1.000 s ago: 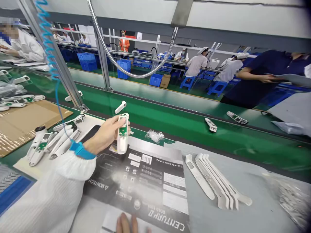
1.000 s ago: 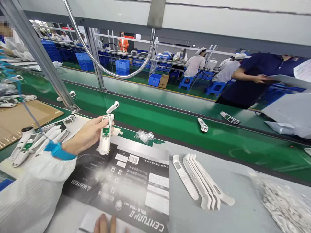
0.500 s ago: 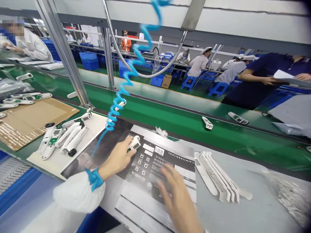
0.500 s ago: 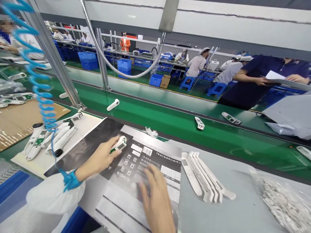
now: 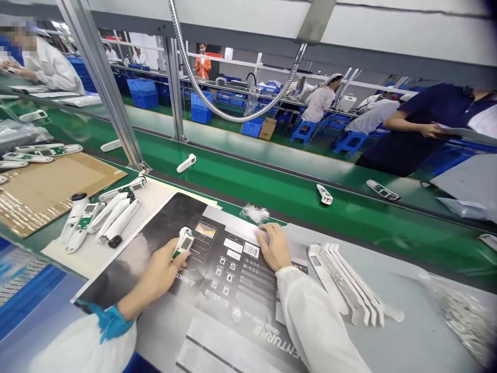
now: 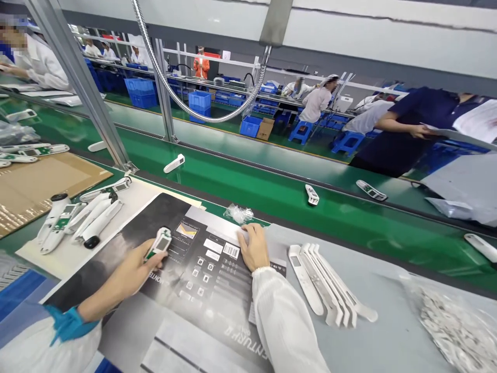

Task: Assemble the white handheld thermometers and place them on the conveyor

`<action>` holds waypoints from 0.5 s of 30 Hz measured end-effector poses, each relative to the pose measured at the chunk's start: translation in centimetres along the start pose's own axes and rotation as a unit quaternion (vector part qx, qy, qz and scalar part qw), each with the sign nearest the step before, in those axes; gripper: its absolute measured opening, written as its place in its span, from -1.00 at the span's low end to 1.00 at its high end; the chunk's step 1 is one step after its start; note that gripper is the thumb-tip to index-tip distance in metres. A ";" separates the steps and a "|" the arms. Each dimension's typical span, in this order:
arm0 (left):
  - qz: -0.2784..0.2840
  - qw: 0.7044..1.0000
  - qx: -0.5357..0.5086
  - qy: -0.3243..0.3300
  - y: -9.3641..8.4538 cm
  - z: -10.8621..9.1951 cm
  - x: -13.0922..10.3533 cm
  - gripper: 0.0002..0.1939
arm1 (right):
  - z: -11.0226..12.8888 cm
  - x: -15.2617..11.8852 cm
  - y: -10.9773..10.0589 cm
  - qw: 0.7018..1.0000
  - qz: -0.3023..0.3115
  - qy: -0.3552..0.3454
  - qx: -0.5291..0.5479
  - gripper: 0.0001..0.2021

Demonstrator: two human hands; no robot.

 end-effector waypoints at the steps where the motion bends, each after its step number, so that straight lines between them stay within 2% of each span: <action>1: 0.017 0.999 -0.038 0.005 0.8 -0.7 0.0 -0.70 | 0.4 0.4 -0.3 1.000 -0.002 -0.006 0.008 -0.73; 5: 0.070 0.991 -0.096 0.061 3.9 -4.9 -0.1 -0.71 | 4.0 1.3 -2.7 0.999 -0.028 -0.019 0.036 -0.76; 7: 0.084 0.989 -0.076 0.095 4.8 -6.9 -0.3 -0.74 | 7.1 0.9 -4.2 0.997 -0.026 -0.045 0.055 -0.80; 9: 0.096 0.988 -0.037 0.118 5.5 -8.4 -0.7 -0.75 | 10.6 0.1 -5.4 0.992 -0.008 -0.102 0.074 -0.85; 12: 0.106 0.986 0.011 0.126 5.9 -9.4 -0.9 -0.74 | 14.3 -0.9 -6.7 0.981 0.004 -0.184 0.064 -0.87; 15: 0.114 0.986 0.023 0.124 6.1 -9.7 -0.8 -0.74 | 15.0 -1.1 -7.4 0.978 -0.014 -0.207 0.025 -0.88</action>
Point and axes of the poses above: each hand's wrist, its own x-axis towards the middle knuckle, its own y-axis out of the palm, z = x × y, the point moved 9 cm from there along x, towards the middle knuckle, and after that the axes turned 1 degree about y, right-handed, at the moved point
